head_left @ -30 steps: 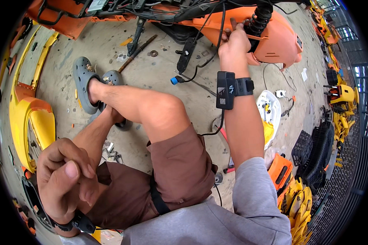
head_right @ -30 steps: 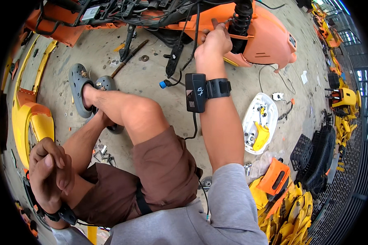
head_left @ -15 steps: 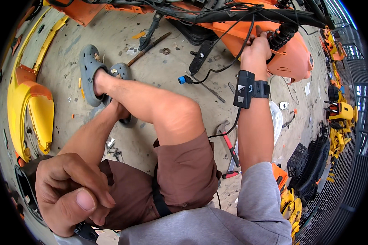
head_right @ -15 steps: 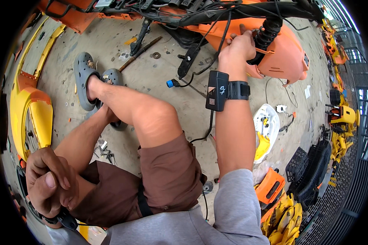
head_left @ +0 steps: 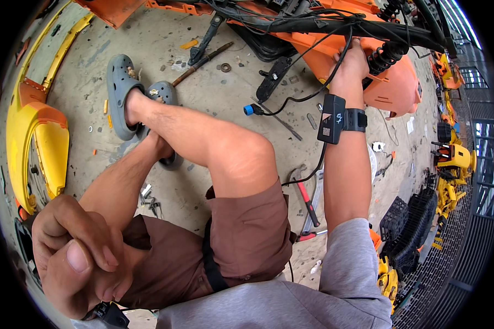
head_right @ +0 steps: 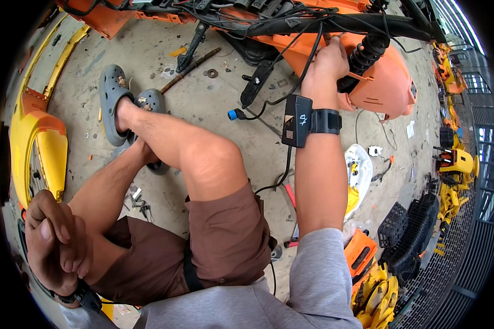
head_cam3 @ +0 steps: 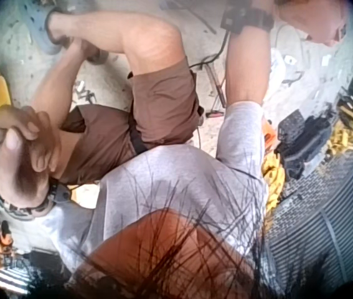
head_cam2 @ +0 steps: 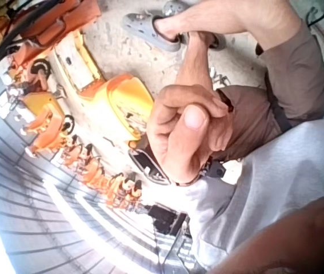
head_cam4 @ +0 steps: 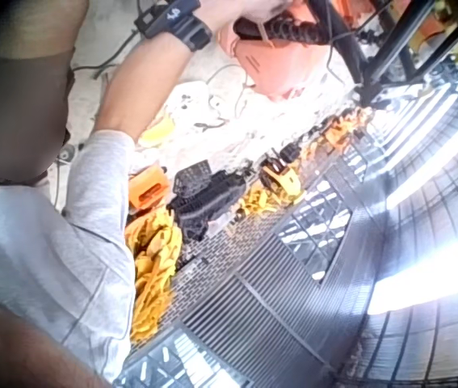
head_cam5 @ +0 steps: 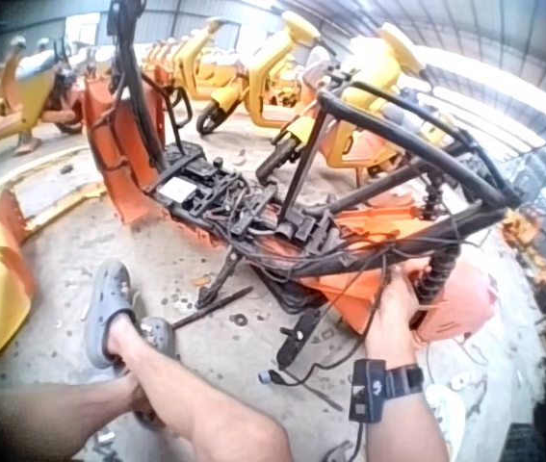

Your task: The person sits on the floor and handles various scooter parts, including wires and a small sensor, before attempting to attach a component to the frame of an orange electric scooter.

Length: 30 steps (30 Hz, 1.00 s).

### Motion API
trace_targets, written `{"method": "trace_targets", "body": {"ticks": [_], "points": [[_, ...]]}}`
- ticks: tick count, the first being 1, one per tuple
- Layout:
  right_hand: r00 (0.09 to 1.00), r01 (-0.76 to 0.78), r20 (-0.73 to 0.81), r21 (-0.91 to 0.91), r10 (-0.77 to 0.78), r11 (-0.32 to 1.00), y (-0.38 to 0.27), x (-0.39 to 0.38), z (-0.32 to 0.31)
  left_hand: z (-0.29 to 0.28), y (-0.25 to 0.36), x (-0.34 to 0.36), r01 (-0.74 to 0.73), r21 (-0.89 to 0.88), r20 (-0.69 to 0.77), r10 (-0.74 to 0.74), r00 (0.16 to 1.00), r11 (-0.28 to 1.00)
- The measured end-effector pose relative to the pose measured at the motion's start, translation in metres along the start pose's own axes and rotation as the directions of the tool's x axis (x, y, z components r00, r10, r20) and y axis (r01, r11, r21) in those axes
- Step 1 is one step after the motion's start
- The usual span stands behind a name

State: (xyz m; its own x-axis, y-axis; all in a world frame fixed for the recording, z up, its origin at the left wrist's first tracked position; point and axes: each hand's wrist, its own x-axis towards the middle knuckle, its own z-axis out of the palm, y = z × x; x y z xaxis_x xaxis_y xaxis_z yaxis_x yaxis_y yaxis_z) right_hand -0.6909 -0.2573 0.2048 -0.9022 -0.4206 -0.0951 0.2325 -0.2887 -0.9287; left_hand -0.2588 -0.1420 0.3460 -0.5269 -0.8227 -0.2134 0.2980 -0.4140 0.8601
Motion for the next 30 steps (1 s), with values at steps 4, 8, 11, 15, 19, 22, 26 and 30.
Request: {"method": "trace_targets", "body": {"ticks": [4, 8, 11, 15, 19, 22, 26, 30], "points": [[0.985, 0.171, 0.005, -0.082, -0.172, 0.982, 0.005, 0.006, -0.014, -0.004, 0.001, 0.007, -0.001, 0.019, 0.051, 0.000, 0.999, 1.000], [0.980, 0.184, -0.065, -0.072, -0.189, 0.980, 0.003, -0.013, -0.013, -0.006, 0.002, 0.002, -0.019, 0.020, 0.051, 0.018, 0.999, 1.000], [0.979, 0.177, -0.099, -0.042, -0.180, 0.983, 0.003, -0.020, -0.002, -0.003, 0.006, -0.004, -0.010, 0.022, 0.017, 0.009, 1.000, 1.000], [0.979, 0.110, -0.174, 0.021, -0.104, 0.994, -0.003, -0.019, 0.003, -0.002, 0.005, 0.000, 0.017, 0.007, 0.022, -0.017, 1.000, 1.000], [0.979, 0.045, -0.203, 0.094, -0.025, 0.995, -0.003, 0.003, 0.000, -0.002, 0.006, 0.000, 0.034, 0.011, 0.020, -0.034, 0.999, 0.999], [0.973, 0.034, -0.229, 0.056, -0.020, 0.998, -0.002, 0.000, 0.002, -0.010, 0.005, 0.000, 0.027, 0.030, 0.089, -0.029, 0.996, 0.999], [0.981, 0.095, -0.176, 0.094, -0.077, 0.991, 0.005, -0.007, 0.005, -0.008, 0.005, 0.001, 0.031, 0.025, 0.079, -0.033, 0.996, 0.999], [0.995, 0.099, -0.002, -0.092, -0.100, 0.991, 0.013, -0.015, -0.004, -0.003, 0.004, -0.001, 0.007, 0.056, 0.009, -0.008, 1.000, 0.998]]}}
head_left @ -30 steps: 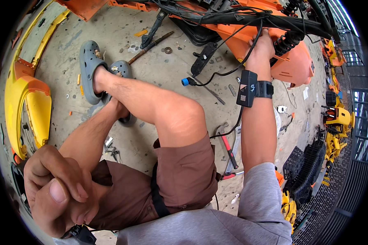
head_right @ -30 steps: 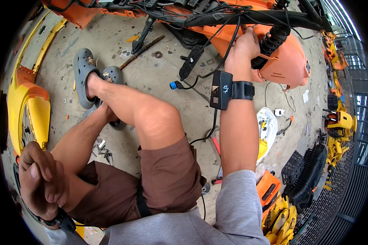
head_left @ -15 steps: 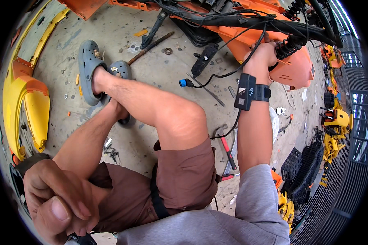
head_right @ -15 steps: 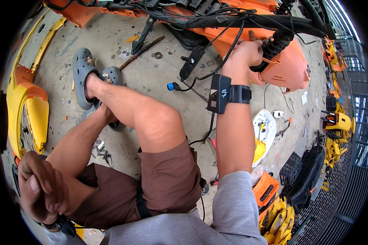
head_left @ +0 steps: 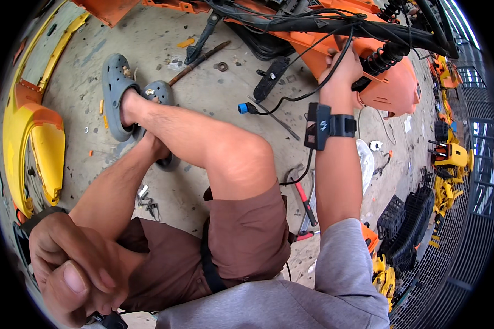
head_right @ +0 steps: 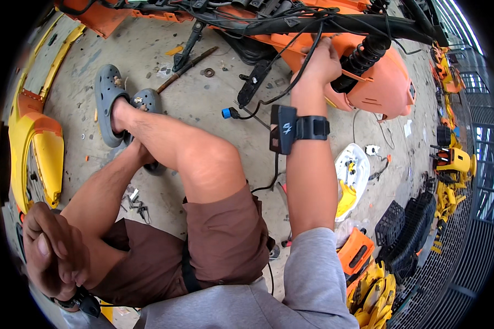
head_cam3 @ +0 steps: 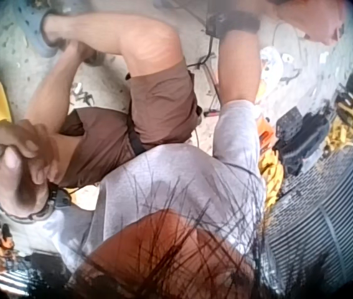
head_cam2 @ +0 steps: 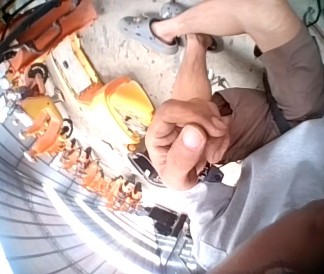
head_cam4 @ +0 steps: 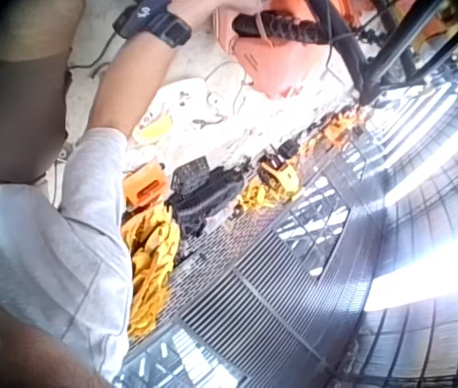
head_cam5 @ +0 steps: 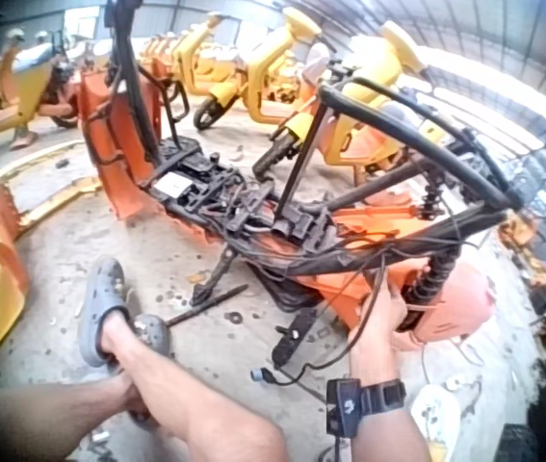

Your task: The person sits on the floor and handles various scooter parts, including wires and a small sensor, before attempting to attach a component to the frame of an orange electric scooter.

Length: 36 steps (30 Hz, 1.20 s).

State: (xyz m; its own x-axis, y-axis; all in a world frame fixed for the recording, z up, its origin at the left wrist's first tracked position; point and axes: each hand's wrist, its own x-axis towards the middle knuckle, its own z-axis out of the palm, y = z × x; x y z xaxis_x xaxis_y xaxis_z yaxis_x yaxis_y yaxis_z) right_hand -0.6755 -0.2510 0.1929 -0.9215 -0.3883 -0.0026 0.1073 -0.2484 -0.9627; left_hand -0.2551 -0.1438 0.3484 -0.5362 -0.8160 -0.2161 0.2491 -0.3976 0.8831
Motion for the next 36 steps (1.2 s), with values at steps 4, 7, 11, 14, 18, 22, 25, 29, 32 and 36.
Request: {"method": "trace_targets", "body": {"ticks": [4, 7, 11, 14, 18, 22, 25, 29, 32, 36], "points": [[0.986, 0.131, 0.105, -0.034, -0.127, 0.991, 0.013, -0.013, -0.015, -0.005, 0.002, -0.006, -0.017, -0.009, 0.042, 0.017, 0.999, 1.000], [0.989, 0.144, 0.055, -0.083, -0.140, 0.986, 0.025, -0.015, -0.043, -0.008, -0.002, -0.004, -0.043, 0.029, 0.015, 0.042, 0.999, 0.999], [0.994, 0.079, 0.082, -0.152, -0.068, 0.985, 0.014, -0.044, -0.071, 0.005, -0.005, -0.001, 0.014, -0.010, -0.128, -0.015, 0.992, 1.000], [0.995, 0.004, 0.095, -0.110, 0.006, 0.994, -0.010, -0.068, -0.081, 0.014, -0.005, 0.005, 0.019, -0.027, -0.100, -0.022, 0.995, 0.999], [0.977, 0.010, 0.214, -0.127, 0.017, 0.992, -0.042, -0.091, -0.099, 0.028, -0.008, 0.010, 0.047, -0.006, -0.115, -0.047, 0.992, 0.999], [0.914, -0.157, 0.367, -0.073, 0.173, 0.985, -0.068, -0.126, -0.098, 0.038, -0.009, 0.012, 0.143, 0.027, -0.114, -0.139, 0.984, 0.989], [0.829, -0.260, 0.490, -0.090, 0.270, 0.962, -0.088, -0.161, -0.099, 0.049, -0.006, 0.020, 0.241, 0.079, -0.085, -0.234, 0.968, 0.967], [0.690, -0.403, 0.669, 0.037, 0.277, 0.914, -0.094, -0.212, -0.091, 0.053, -0.011, 0.035, 0.288, 0.185, -0.002, -0.292, 0.956, 0.940], [0.644, -0.404, 0.752, 0.174, 0.144, 0.898, -0.086, -0.245, -0.075, 0.051, -0.027, 0.039, 0.254, 0.249, 0.088, -0.283, 0.955, 0.935], [0.525, -0.557, 0.840, 0.218, 0.137, 0.801, -0.074, -0.264, -0.066, 0.048, -0.036, 0.036, 0.222, 0.277, 0.141, -0.268, 0.953, 0.935]]}}
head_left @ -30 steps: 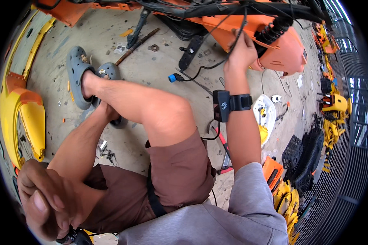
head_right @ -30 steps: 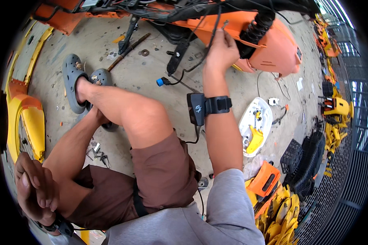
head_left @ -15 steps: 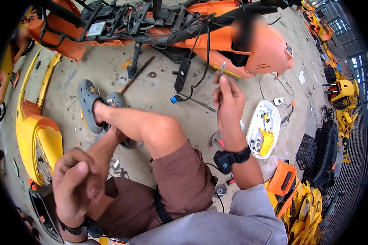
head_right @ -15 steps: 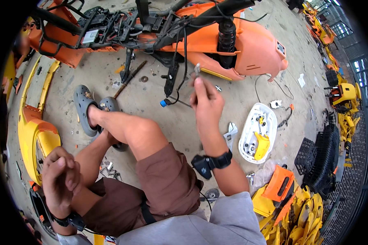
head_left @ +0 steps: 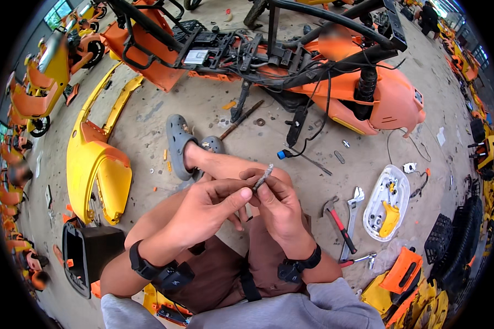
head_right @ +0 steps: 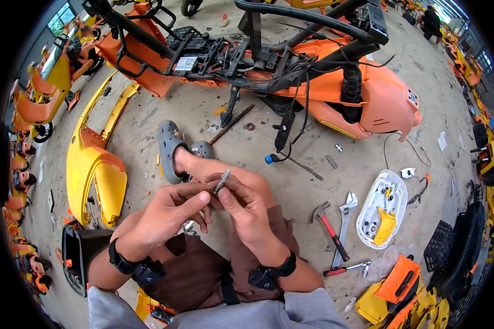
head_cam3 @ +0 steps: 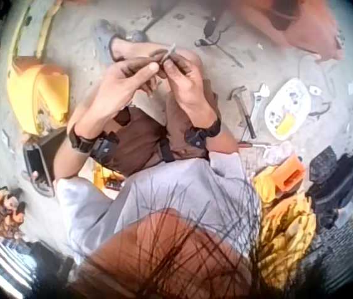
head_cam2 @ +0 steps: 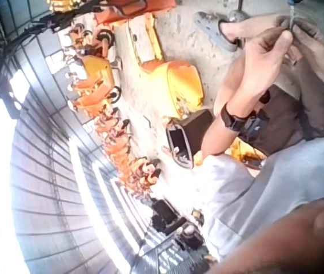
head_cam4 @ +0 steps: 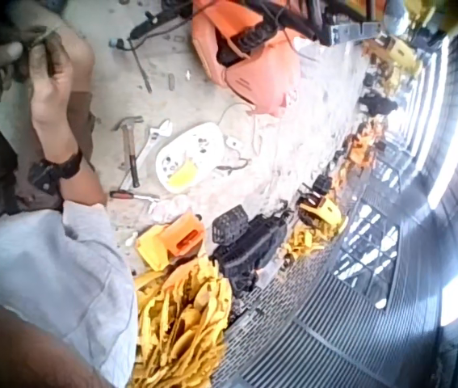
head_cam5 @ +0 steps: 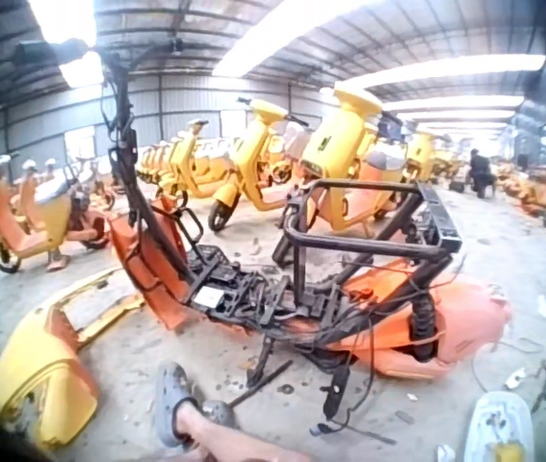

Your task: The person sits on the floor and handles various scooter parts, including wires and a small sensor, before attempting to attach a component to the frame of an orange electric scooter.

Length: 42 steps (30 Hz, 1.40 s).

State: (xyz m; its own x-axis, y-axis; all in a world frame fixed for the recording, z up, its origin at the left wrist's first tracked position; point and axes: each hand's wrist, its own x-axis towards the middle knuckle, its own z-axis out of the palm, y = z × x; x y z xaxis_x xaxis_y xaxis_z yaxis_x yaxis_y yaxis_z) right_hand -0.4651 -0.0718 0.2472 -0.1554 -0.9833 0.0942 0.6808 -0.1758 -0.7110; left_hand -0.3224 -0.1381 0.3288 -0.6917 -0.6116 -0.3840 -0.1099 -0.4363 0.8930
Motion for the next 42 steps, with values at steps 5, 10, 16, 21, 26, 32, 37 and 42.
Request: {"method": "trace_targets", "body": {"ticks": [5, 10, 16, 21, 26, 32, 37, 42], "points": [[0.988, -0.093, 0.140, 0.144, 0.073, 0.985, 0.013, -0.003, 0.001, -0.012, -0.011, -0.005, 0.026, 0.088, -0.037, -0.023, 0.999, 0.996], [0.996, -0.029, 0.083, -0.026, 0.031, 0.999, 0.025, -0.006, -0.003, -0.017, -0.010, -0.008, 0.034, 0.139, -0.044, -0.028, 0.999, 0.990], [0.998, -0.012, 0.059, 0.073, 0.007, 0.997, 0.032, -0.006, -0.008, -0.016, -0.008, -0.009, 0.037, 0.084, -0.050, -0.033, 0.998, 0.996], [0.999, 0.007, 0.037, 0.101, -0.010, 0.995, 0.031, -0.005, -0.017, -0.020, -0.004, -0.008, 0.056, 0.044, -0.032, -0.055, 0.998, 0.997], [0.999, 0.029, -0.041, 0.127, -0.024, 0.991, 0.033, -0.006, -0.021, -0.024, -0.003, -0.006, 0.113, -0.037, -0.065, -0.115, 0.991, 0.993], [0.992, -0.005, -0.123, 0.155, 0.024, 0.988, 0.033, -0.005, -0.028, -0.021, 0.000, -0.007, 0.164, -0.083, -0.015, -0.166, 0.986, 0.983], [0.985, 0.034, -0.170, 0.199, 0.000, 0.979, 0.024, -0.002, -0.020, -0.022, 0.002, -0.007, 0.201, -0.094, 0.006, -0.201, 0.980, 0.975], [0.988, 0.047, -0.150, 0.162, -0.023, 0.986, 0.025, -0.001, -0.021, -0.023, 0.001, -0.008, 0.233, -0.118, 0.023, -0.232, 0.972, 0.965]]}}
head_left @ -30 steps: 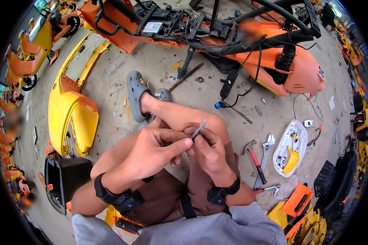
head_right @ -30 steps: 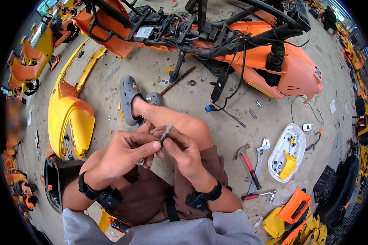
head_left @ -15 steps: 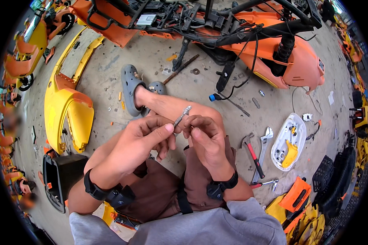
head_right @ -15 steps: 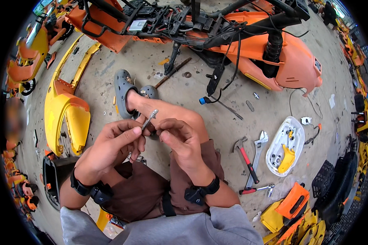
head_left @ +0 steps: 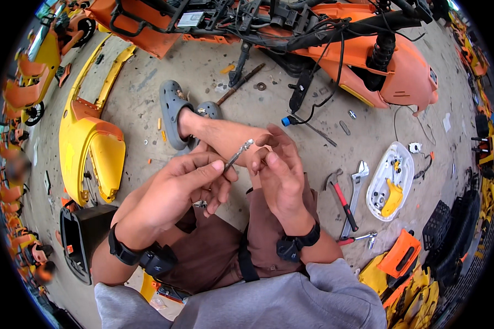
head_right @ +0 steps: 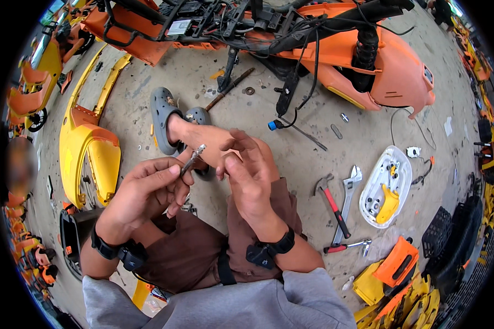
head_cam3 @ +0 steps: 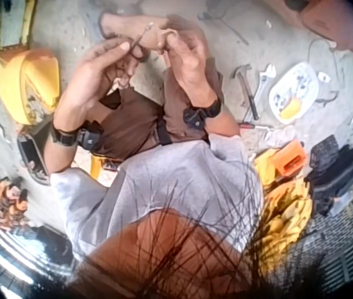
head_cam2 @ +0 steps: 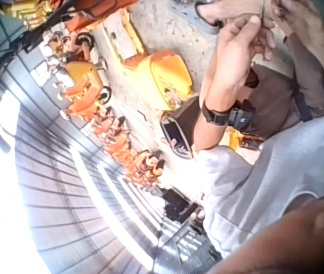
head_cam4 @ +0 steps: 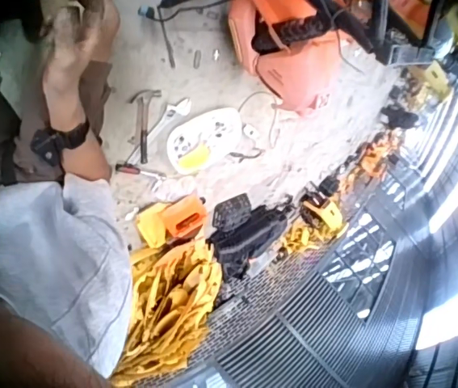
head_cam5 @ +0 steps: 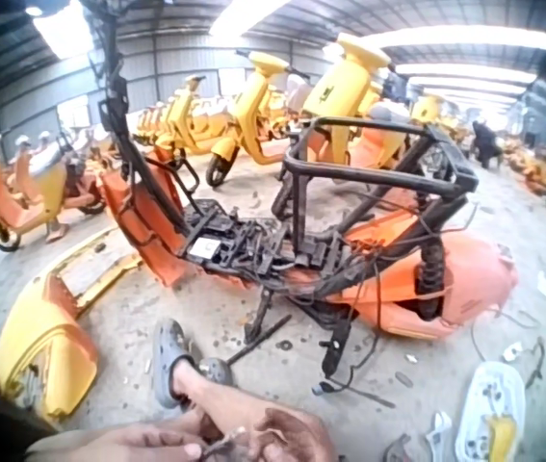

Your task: The person sits on the floor and handles various scooter parts, including wires and a small sensor, before attempting to attach a component to the frame of an orange electric scooter.

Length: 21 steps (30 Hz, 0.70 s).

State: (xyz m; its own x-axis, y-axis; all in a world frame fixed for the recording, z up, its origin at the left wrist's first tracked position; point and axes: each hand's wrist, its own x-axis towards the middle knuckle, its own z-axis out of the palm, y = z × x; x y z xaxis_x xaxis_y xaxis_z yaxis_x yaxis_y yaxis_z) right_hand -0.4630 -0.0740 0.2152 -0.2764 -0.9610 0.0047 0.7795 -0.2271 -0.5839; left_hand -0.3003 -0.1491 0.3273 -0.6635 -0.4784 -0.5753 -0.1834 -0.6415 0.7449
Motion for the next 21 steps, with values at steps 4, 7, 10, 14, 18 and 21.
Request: {"method": "trace_targets", "body": {"ticks": [4, 7, 10, 14, 18, 21], "points": [[0.989, -0.051, 0.133, -0.133, 0.069, 0.990, 0.0068, -0.0021, -0.0107, -0.0017, -0.0015, 0.0006, 0.017, -0.022, 0.026, -0.017, 1.000, 1.000], [0.980, -0.042, 0.185, -0.170, 0.074, 0.985, 0.0076, -0.0023, -0.0056, -0.0022, -0.0028, 0.0000, 0.021, -0.026, 0.032, -0.020, 0.999, 0.999], [0.985, -0.035, 0.157, -0.193, 0.066, 0.981, 0.0076, -0.0046, -0.0057, -0.0015, -0.0030, 0.0005, 0.026, -0.026, 0.037, -0.025, 0.999, 0.999], [0.990, -0.057, 0.117, -0.150, 0.075, 0.987, 0.0048, -0.0049, -0.0040, -0.0004, -0.0015, -0.0002, 0.026, -0.021, 0.039, -0.025, 0.999, 0.999], [0.994, -0.040, 0.094, -0.226, 0.063, 0.973, 0.0047, -0.0057, -0.0029, 0.0003, -0.0014, -0.0001, 0.029, -0.005, 0.019, -0.029, 0.999, 1.000], [0.997, -0.048, 0.048, -0.216, 0.060, 0.975, 0.0056, -0.0080, -0.0042, -0.0002, -0.0020, 0.0003, 0.020, 0.003, 0.015, -0.020, 1.000, 1.000]]}}
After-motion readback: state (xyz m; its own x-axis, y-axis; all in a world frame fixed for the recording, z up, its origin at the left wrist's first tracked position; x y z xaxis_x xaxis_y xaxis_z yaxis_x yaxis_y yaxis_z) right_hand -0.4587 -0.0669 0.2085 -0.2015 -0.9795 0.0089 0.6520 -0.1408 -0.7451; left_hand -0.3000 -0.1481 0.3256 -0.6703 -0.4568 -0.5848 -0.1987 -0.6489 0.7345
